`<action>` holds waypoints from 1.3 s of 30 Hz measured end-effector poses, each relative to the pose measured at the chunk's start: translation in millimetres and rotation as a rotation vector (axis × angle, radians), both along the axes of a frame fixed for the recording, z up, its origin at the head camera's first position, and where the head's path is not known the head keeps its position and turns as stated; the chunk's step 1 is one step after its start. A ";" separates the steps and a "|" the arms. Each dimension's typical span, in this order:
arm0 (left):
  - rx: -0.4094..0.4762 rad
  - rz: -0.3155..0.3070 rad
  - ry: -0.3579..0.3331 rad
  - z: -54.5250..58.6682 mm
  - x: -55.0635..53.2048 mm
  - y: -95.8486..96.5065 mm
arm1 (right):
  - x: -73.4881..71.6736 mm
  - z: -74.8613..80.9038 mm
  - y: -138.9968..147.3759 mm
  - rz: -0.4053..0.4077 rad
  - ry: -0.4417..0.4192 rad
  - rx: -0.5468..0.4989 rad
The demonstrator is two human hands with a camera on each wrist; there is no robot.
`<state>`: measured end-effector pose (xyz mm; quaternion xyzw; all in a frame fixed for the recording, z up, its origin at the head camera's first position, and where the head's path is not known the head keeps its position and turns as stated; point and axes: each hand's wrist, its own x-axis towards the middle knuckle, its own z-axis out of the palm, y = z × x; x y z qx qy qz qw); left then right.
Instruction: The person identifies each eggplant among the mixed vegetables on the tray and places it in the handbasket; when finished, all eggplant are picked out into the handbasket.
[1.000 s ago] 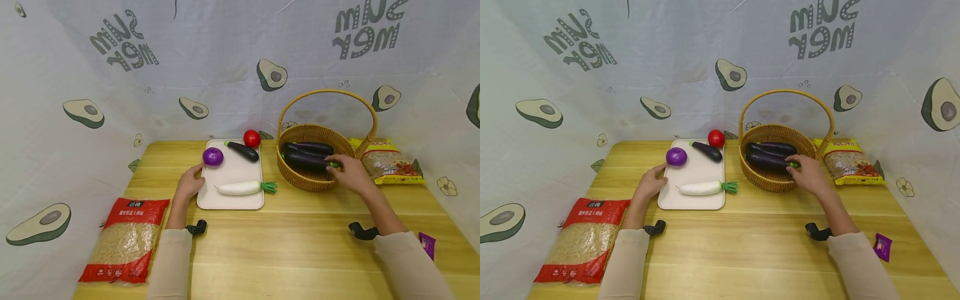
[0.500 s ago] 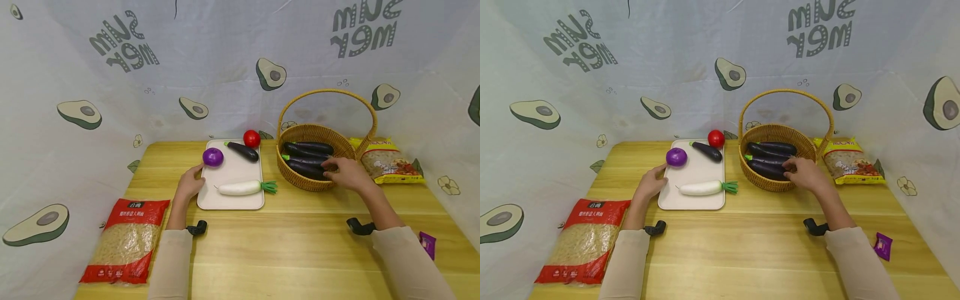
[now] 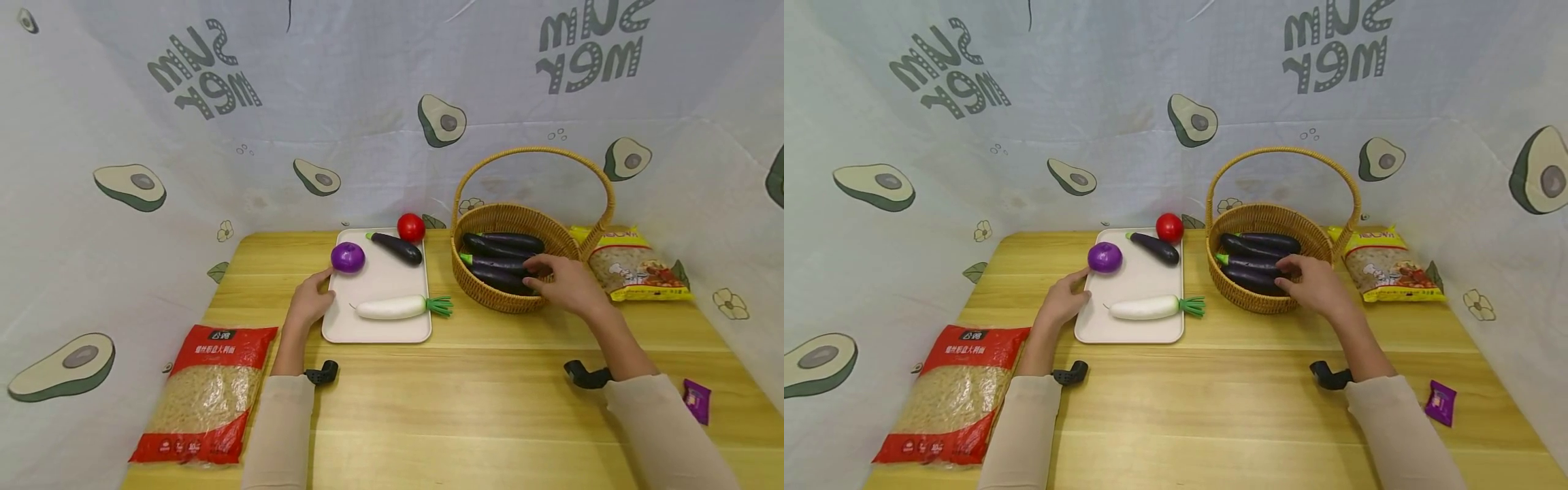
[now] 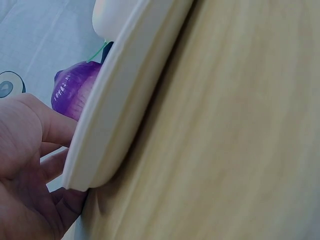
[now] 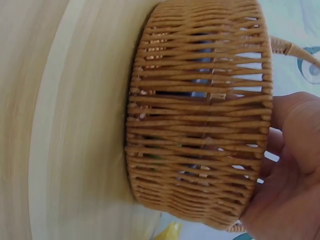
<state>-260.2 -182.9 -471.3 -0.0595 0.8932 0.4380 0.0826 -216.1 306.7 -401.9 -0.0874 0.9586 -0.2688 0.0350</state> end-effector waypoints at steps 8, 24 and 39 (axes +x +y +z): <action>0.003 -0.013 0.007 2.4 2.1 -0.1 | 3.5 11.4 -29.0 -0.051 0.052 -0.097; 0.020 0.003 0.004 1.4 0.6 -1.1 | -18.1 0.9 -112.6 0.044 0.116 -0.349; 0.015 0.013 0.012 2.9 3.6 2.7 | -47.9 -19.9 -172.5 0.021 -0.033 -0.481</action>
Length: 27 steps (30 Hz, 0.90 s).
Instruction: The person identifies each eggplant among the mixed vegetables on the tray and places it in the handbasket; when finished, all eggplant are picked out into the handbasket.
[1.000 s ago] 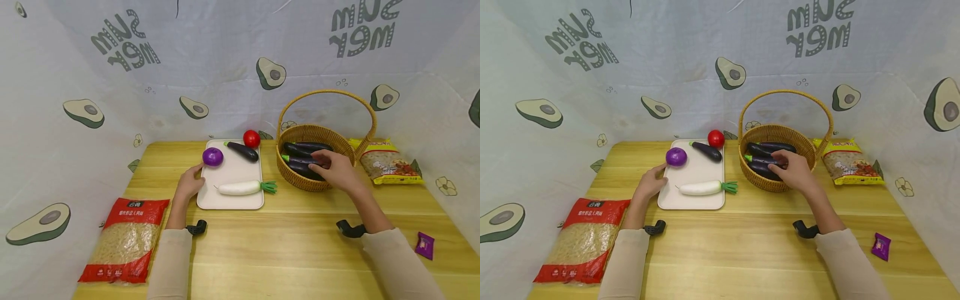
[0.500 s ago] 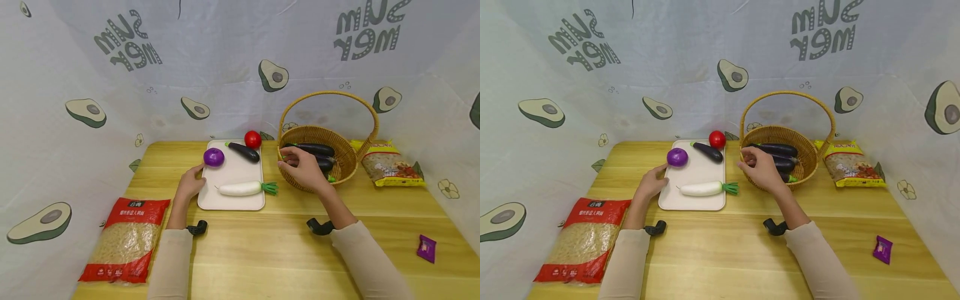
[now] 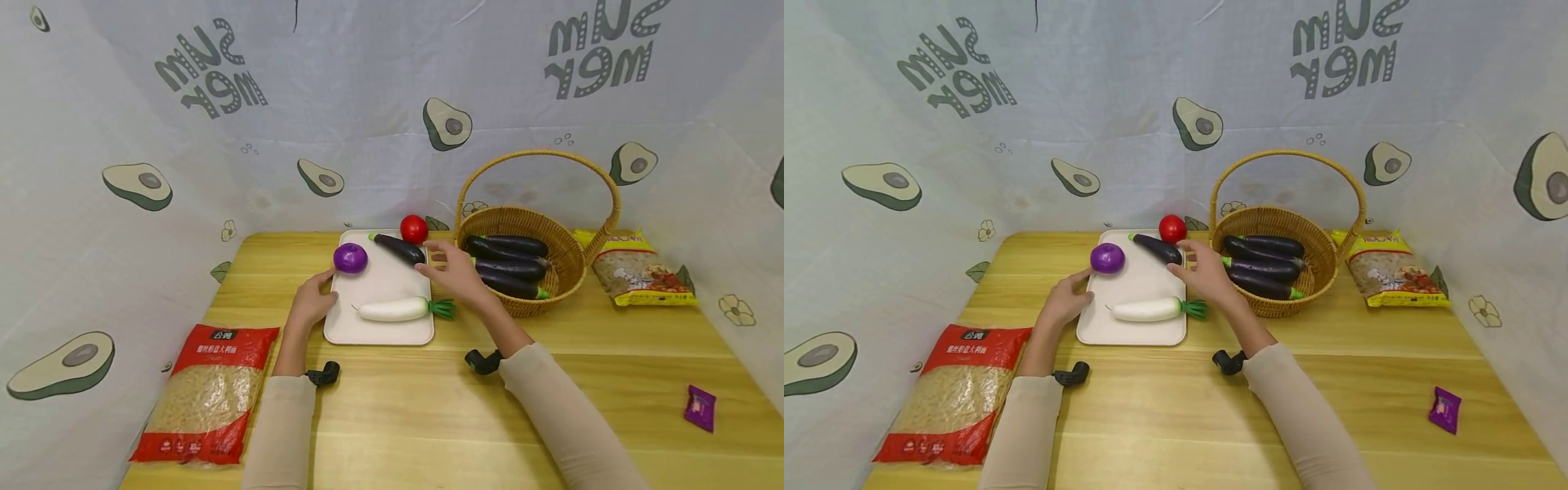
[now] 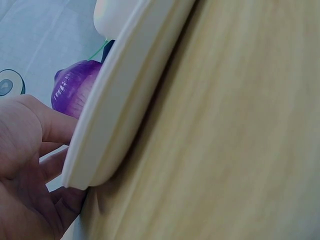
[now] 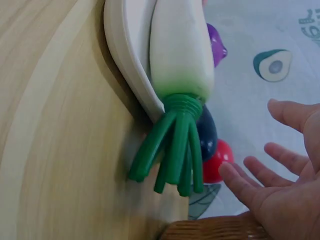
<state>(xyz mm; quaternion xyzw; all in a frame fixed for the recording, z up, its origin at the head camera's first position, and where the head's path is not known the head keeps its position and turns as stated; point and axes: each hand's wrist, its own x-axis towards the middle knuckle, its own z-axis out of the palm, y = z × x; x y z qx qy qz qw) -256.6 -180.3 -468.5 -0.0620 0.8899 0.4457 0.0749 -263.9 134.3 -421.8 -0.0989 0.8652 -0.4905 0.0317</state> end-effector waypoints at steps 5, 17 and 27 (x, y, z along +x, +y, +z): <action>-0.003 -0.002 0.001 0.3 0.0 0.4 | -9.1 -6.8 -8.8 -0.040 0.009 0.021; -0.018 0.004 0.009 -0.7 -2.5 -1.0 | -27.4 -18.3 -18.1 -0.094 0.024 0.072; -0.012 0.001 -0.013 -2.5 -2.5 -0.7 | -37.2 -27.5 -19.2 -0.086 0.036 0.080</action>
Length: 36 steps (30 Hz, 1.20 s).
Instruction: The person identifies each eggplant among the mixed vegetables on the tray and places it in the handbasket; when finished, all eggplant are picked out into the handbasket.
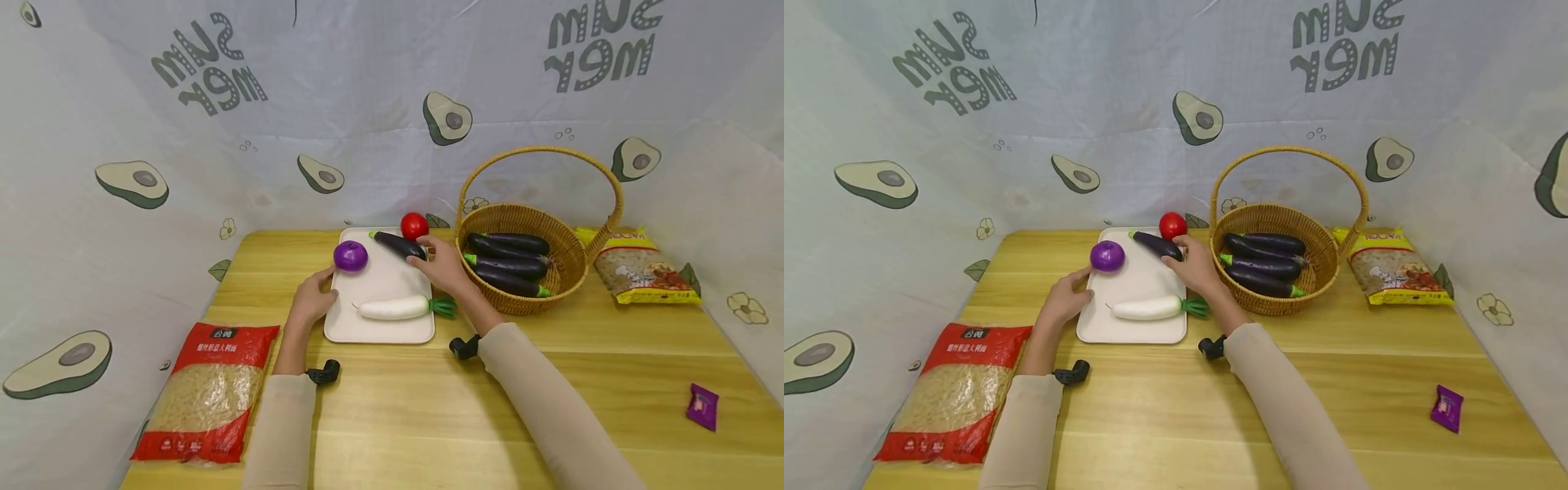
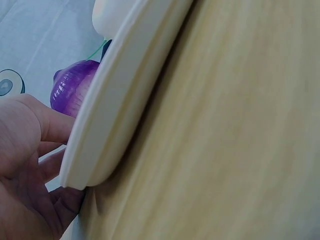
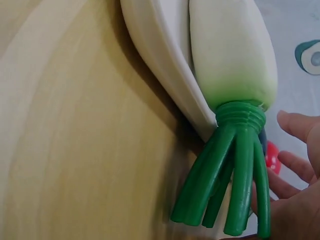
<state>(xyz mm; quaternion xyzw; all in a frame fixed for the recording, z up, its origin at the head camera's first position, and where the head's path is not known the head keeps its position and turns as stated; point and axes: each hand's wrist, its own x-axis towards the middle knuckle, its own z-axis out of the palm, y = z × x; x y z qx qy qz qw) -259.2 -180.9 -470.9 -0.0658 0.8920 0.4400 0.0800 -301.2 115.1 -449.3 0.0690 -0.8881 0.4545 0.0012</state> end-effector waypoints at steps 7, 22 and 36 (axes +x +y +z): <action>-0.005 -0.014 0.022 0.8 -2.1 -0.5 | -4.6 -5.3 -3.7 0.000 -0.012 0.039; -0.005 -0.012 0.020 -0.6 0.6 -2.0 | -12.3 -9.1 -9.5 -0.004 -0.021 0.155; 0.005 -0.006 0.007 1.7 0.2 -1.6 | 0.9 1.1 -4.5 -0.025 -0.011 0.089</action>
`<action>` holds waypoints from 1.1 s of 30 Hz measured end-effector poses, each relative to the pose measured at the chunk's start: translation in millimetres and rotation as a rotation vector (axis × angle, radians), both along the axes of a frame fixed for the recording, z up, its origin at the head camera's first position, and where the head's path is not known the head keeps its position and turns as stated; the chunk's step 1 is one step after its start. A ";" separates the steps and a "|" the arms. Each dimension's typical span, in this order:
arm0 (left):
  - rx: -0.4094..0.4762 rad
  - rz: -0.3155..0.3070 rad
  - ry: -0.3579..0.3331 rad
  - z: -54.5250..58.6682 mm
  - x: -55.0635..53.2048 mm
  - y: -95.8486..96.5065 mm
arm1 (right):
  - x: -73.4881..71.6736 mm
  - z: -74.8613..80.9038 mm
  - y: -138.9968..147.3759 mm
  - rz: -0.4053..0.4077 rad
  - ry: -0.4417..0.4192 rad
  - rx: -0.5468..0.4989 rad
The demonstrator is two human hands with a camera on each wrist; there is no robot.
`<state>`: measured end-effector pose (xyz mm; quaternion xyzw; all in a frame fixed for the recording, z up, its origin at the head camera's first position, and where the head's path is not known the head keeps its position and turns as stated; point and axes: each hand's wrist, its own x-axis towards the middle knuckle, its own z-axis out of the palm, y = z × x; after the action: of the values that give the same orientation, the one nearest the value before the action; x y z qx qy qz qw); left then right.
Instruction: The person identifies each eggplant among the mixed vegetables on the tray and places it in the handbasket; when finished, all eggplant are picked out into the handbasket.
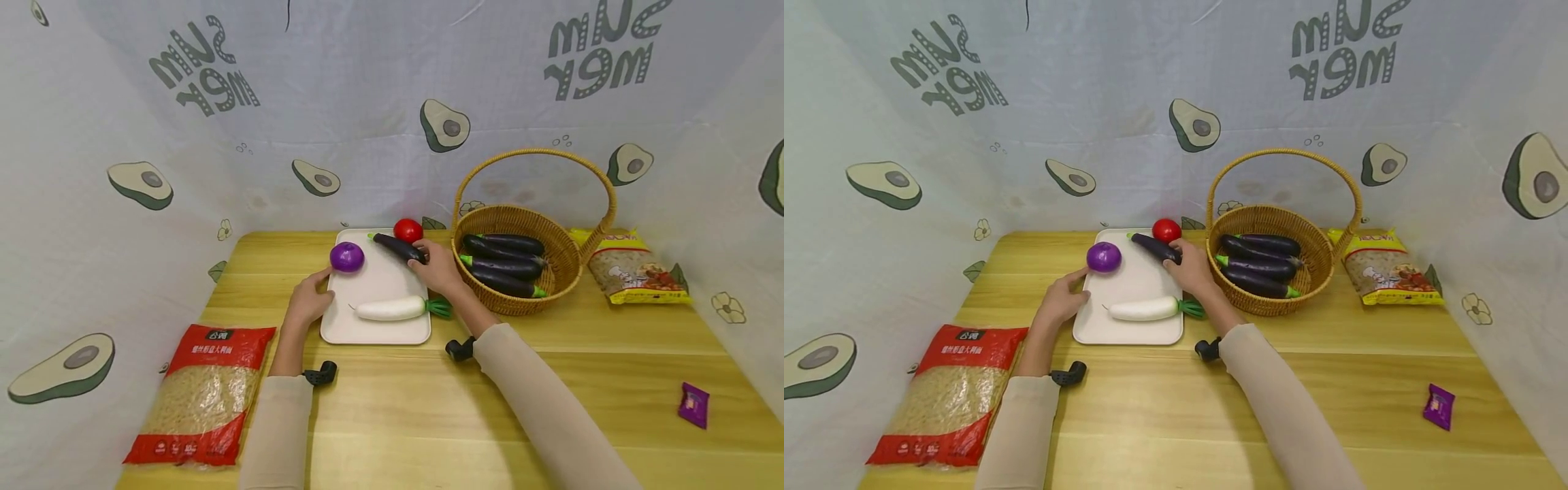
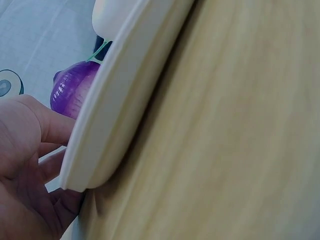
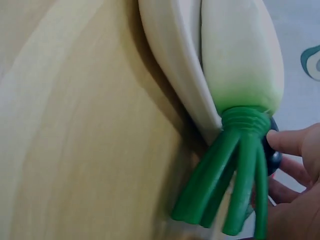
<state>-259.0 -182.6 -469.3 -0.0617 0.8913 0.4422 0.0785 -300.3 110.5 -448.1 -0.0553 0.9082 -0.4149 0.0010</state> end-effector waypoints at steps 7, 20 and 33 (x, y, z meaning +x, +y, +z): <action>0.018 -0.009 -0.006 -1.2 -2.3 6.1 | 16.2 21.5 11.6 0.019 0.021 0.000; 0.001 -0.011 -0.026 -0.7 -0.9 3.1 | 46.2 54.5 66.3 0.152 0.109 0.011; -0.003 -0.016 -0.014 -0.2 2.4 -3.9 | 75.2 61.9 148.7 0.111 0.085 0.166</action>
<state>-256.6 -186.5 -469.5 -0.0576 0.8919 0.4398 0.0880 -225.0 259.2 -386.2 -0.1226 0.9342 -0.3348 -0.0099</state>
